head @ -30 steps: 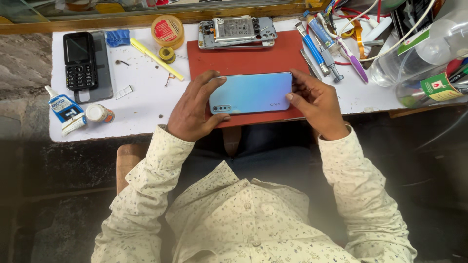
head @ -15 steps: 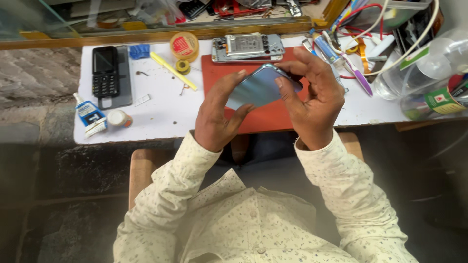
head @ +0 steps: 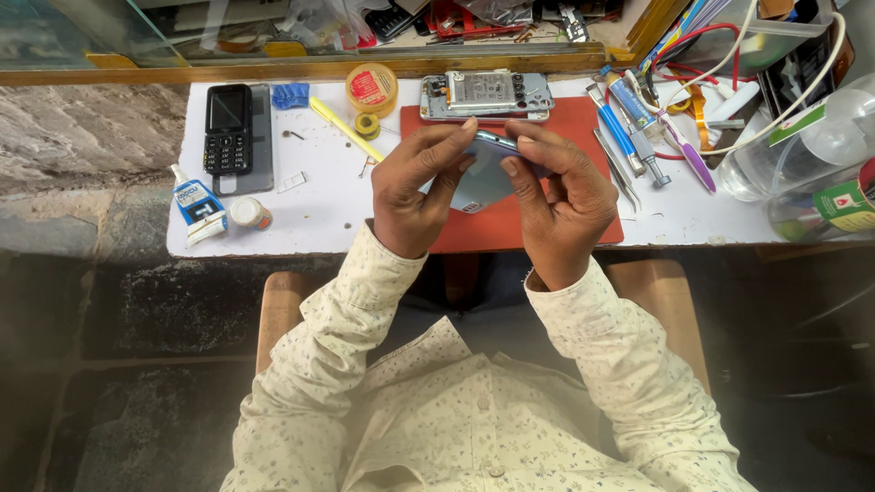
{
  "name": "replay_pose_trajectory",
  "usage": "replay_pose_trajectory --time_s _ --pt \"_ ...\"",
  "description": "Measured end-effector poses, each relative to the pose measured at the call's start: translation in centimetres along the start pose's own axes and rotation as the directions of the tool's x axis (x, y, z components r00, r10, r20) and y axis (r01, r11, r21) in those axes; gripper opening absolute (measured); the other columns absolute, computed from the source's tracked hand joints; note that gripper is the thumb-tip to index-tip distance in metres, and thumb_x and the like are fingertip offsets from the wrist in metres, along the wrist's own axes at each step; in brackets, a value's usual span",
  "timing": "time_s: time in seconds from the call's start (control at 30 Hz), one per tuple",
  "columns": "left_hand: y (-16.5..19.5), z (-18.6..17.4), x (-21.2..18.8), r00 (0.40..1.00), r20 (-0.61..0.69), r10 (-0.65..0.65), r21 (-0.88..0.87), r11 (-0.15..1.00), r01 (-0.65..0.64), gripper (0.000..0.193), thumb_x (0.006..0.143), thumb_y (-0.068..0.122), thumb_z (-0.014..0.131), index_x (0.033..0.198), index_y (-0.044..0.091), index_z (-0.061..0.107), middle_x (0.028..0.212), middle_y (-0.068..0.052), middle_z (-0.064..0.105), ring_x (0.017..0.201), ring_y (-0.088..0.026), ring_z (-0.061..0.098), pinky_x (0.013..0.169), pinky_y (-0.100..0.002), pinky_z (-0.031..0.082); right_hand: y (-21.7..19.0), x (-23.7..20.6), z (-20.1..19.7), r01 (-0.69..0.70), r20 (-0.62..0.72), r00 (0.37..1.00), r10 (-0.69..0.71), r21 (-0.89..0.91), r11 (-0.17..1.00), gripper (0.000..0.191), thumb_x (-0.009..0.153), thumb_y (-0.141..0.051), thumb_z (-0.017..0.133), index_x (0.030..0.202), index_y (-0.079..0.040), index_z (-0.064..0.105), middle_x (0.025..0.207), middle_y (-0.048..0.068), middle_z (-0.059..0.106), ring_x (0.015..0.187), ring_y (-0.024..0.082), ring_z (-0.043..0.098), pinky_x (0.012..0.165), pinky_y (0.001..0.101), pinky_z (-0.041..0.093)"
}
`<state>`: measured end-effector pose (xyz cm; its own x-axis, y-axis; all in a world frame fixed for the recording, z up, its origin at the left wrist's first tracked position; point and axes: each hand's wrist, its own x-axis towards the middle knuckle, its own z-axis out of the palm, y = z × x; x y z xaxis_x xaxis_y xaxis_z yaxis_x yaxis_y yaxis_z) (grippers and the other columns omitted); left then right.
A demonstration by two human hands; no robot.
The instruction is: The person works on a smartphone at a repair bench, prying along the edge of the device, holding and turning the phone, then squeezing adhesive from a tube onto the detached back cover and pressing the cover onto the phone body, pressing around its edges.
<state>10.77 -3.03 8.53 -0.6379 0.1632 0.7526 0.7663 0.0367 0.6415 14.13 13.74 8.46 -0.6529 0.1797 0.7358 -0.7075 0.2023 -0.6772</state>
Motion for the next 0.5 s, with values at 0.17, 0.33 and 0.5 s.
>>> replay_pose_trajectory --time_s 0.17,0.33,0.5 --pt "-0.1 -0.6 0.5 0.998 0.033 0.045 0.107 0.993 -0.049 0.044 0.097 -0.012 0.072 0.134 0.012 0.067 0.121 -0.011 0.071 0.107 -0.019 0.073 0.09 -0.028 0.063 -0.2 0.1 -0.3 -0.015 0.012 1.0 0.015 0.014 1.0 0.019 0.103 0.005 0.074 0.12 -0.001 0.067 0.13 0.018 0.072 0.109 0.014 0.072 0.087 0.0207 0.059" --pt "-0.3 -1.3 1.4 0.994 0.002 0.107 0.123 0.987 -0.107 0.034 0.092 -0.005 0.082 0.122 0.008 0.072 0.111 -0.009 0.075 0.102 -0.019 0.075 0.088 -0.03 0.062 -0.7 0.0 0.0 -0.021 0.081 0.997 0.018 0.039 0.999 0.021 0.104 0.005 0.073 0.123 -0.001 0.065 0.131 0.018 0.072 0.109 0.014 0.072 0.088 0.0216 0.06" --pt "-0.3 -1.3 1.4 0.999 -0.023 0.041 0.029 0.999 -0.04 0.028 0.092 -0.004 0.082 0.116 0.004 0.071 0.113 -0.01 0.076 0.107 -0.022 0.075 0.096 -0.032 0.061 -0.5 -0.5 0.4 -0.096 0.013 0.995 0.095 0.167 0.981 0.03 0.102 0.005 0.074 0.127 -0.001 0.059 0.127 0.016 0.071 0.114 0.016 0.071 0.099 0.027 0.059"
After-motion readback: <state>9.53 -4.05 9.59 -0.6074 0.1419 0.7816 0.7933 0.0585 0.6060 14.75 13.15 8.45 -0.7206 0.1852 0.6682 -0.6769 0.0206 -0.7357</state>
